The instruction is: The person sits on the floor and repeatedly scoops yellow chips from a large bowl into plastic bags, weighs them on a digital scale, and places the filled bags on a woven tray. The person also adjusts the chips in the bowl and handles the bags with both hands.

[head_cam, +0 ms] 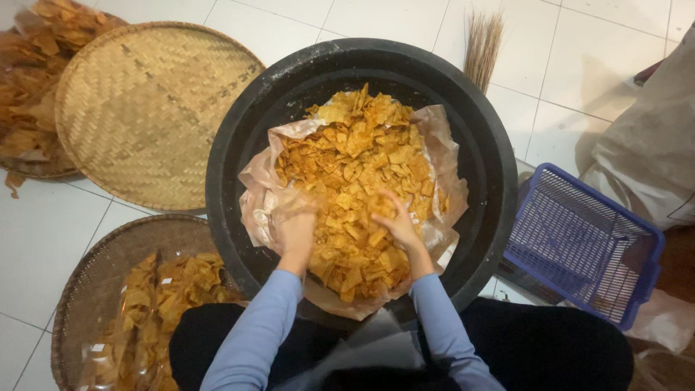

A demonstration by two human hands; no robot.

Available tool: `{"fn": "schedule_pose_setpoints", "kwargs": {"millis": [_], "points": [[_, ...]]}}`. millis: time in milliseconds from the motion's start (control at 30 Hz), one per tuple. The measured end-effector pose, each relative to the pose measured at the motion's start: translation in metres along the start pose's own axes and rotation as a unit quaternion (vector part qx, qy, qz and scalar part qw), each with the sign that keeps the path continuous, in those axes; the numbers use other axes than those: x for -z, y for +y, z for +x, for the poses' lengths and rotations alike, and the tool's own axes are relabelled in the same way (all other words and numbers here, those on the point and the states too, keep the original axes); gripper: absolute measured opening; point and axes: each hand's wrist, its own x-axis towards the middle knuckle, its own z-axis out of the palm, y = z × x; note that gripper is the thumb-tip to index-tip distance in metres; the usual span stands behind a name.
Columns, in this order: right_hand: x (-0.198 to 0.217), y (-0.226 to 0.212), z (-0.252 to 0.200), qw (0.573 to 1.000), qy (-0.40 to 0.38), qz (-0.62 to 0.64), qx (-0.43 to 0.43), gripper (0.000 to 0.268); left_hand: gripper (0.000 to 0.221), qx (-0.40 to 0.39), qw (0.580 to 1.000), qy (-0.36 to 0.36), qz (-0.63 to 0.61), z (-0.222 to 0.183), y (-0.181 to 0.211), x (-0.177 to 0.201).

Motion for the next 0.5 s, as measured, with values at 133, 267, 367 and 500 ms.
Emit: {"fn": "schedule_pose_setpoints", "kwargs": {"millis": [133,267,367,500], "points": [[-0.02,-0.046,-0.005,0.959,0.101,0.259,0.052,0.074,0.013,-0.103,0.994,0.0,-0.044,-0.007,0.051,0.046],[-0.025,-0.078,-0.008,0.986,0.112,0.107,0.067,0.066,0.018,-0.174,0.974,0.056,-0.134,-0.015,0.064,0.089],[-0.034,-0.089,-0.012,0.971,0.12,-0.172,0.111,0.065,0.016,-0.202,0.969,0.033,-0.137,-0.012,0.06,0.098],[-0.037,-0.103,-0.018,0.963,0.043,-0.194,0.182,0.055,0.016,-0.214,0.969,-0.01,-0.12,-0.008,0.062,0.093]]}}
